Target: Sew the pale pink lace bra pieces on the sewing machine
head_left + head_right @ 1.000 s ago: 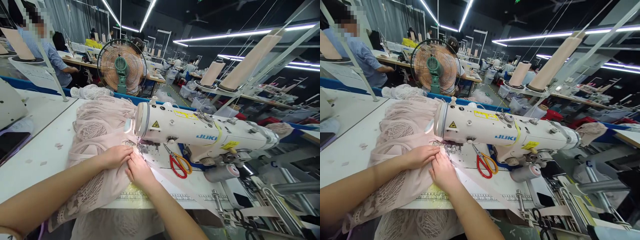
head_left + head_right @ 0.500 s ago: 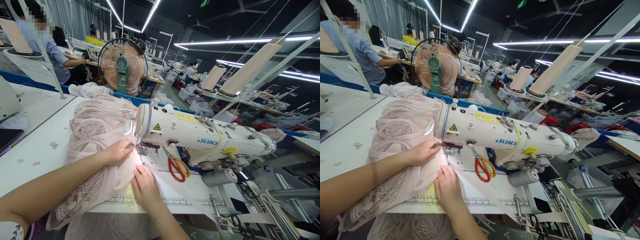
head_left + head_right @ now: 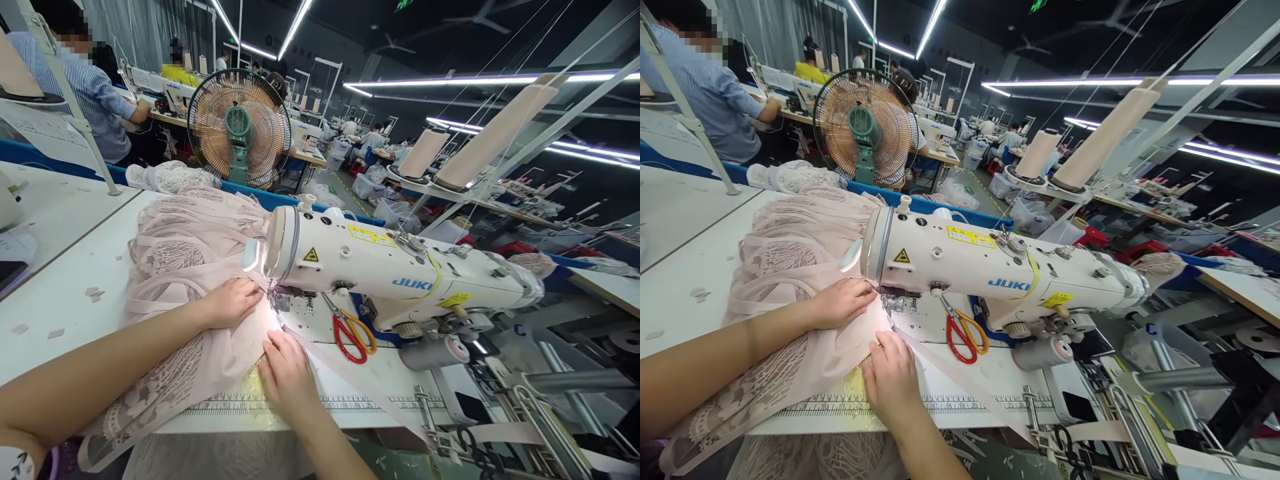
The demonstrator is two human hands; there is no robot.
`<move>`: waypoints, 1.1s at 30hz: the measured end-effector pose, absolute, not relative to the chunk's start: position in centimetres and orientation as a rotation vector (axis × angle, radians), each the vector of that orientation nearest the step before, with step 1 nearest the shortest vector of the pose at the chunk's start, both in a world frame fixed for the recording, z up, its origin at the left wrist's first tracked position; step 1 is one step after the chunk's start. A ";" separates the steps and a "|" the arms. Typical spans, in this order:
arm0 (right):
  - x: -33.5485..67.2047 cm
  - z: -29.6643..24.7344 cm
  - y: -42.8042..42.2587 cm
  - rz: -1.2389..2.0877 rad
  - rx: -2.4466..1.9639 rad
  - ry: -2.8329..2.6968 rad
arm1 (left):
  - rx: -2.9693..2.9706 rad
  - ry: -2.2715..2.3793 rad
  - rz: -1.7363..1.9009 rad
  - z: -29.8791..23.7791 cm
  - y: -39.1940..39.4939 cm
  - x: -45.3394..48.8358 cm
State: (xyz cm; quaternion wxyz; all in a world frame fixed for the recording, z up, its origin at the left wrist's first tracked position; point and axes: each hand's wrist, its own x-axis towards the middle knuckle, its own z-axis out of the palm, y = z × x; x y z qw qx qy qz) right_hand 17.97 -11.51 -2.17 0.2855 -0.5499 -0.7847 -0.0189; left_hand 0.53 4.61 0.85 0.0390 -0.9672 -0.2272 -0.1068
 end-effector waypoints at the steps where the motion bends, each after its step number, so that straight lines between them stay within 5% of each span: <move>1: 18.0 -2.2 -11.5 -0.046 -1.473 -2.098 | -2.966 -0.696 -0.328 0.9 4.6 0.5; 18: 17.6 -1.3 -10.5 0.183 -1.530 -2.268 | -3.096 -0.992 -0.477 3.2 2.7 1.4; 25: 17.8 -1.2 -10.5 0.240 -1.514 -2.214 | -3.041 -0.642 -0.417 0.9 -4.7 0.1; 33: 18.0 -1.6 -10.6 0.177 -1.453 -2.198 | -2.985 -0.476 -0.355 1.2 -0.3 -1.5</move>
